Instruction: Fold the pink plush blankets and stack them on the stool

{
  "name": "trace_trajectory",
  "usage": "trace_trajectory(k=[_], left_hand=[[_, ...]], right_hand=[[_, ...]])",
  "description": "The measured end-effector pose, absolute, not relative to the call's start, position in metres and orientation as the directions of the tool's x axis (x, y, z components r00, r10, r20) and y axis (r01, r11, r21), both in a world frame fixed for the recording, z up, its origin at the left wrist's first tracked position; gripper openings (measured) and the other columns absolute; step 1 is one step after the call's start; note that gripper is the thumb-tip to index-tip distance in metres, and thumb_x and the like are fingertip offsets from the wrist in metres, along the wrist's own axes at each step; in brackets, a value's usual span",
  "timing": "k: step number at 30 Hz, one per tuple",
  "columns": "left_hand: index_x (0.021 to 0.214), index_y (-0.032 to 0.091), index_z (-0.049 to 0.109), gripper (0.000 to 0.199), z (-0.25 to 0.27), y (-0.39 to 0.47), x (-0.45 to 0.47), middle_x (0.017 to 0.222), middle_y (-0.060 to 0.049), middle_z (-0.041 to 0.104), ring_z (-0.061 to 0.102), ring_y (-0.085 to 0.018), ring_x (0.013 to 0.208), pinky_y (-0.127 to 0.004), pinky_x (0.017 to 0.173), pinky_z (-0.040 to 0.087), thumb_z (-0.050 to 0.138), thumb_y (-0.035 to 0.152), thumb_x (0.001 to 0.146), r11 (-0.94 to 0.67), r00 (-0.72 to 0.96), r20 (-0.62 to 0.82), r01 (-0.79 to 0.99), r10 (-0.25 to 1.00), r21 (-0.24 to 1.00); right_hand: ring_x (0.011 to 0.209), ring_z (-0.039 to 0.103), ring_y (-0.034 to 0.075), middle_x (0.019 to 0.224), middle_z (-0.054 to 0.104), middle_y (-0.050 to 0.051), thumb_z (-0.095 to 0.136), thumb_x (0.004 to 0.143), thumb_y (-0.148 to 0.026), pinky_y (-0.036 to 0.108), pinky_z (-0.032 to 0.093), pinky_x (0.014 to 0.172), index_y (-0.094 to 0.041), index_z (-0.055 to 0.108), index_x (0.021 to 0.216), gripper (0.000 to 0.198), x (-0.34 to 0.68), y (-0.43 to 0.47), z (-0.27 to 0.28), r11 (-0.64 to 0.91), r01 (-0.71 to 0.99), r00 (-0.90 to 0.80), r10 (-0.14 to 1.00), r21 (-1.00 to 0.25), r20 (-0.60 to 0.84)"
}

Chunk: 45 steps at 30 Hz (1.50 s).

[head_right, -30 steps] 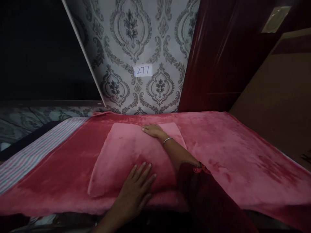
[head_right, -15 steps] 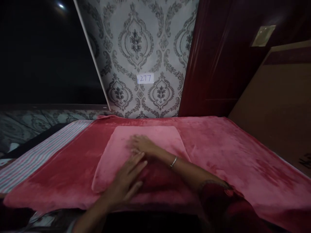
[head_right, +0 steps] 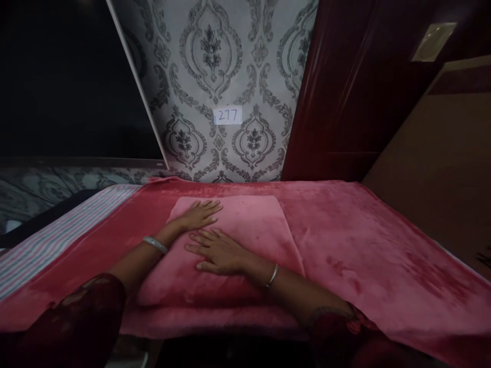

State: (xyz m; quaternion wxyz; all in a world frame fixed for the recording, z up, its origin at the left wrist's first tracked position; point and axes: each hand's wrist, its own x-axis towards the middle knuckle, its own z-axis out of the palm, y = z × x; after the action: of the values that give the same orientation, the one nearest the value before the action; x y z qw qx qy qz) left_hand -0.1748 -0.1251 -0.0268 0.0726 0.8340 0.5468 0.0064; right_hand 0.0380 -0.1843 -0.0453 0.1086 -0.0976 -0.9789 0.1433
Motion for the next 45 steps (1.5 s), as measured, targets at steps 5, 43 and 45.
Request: trace_trajectory(k=[5,43,45], left_hand=[[0.157,0.033,0.038,0.062,-0.031,-0.099,-0.19,0.164,-0.001,0.036,0.032,-0.023,0.152,-0.043,0.125,0.019,0.034,0.058,0.1,-0.355,0.368,-0.074,0.923,0.927,0.147],[0.154,0.013,0.041,0.063,-0.042,-0.16,-0.079,0.163,-0.019,0.036,0.029,-0.034,0.153,-0.06,0.124,0.019,0.035,0.047,0.102,-0.309,0.291,0.197,0.948,0.936,0.069],[0.154,0.013,0.041,0.062,-0.043,-0.16,-0.079,0.163,-0.019,0.036,0.029,-0.034,0.153,-0.061,0.124,0.019,0.036,0.047,0.102,-0.316,0.294,0.203,0.945,0.934,0.083]], right_hand=[[0.158,0.006,0.024,0.17,0.019,0.007,0.043,0.104,-0.057,0.05,0.003,0.127,-0.025,0.029,0.162,0.067,0.039,-0.187,-0.043,0.922,0.192,-0.955,0.254,-0.337,0.15],[0.15,0.036,0.024,0.159,0.045,0.006,0.031,0.106,-0.047,0.052,0.019,0.125,-0.025,0.048,0.153,0.054,0.147,-0.021,-0.055,0.51,0.785,-0.521,0.851,-0.352,0.073],[0.148,0.039,0.022,0.157,0.048,0.006,0.03,0.106,-0.044,0.045,0.024,0.125,-0.023,0.052,0.15,0.054,0.154,-0.011,-0.062,0.485,0.788,-0.495,0.865,-0.379,0.077]])
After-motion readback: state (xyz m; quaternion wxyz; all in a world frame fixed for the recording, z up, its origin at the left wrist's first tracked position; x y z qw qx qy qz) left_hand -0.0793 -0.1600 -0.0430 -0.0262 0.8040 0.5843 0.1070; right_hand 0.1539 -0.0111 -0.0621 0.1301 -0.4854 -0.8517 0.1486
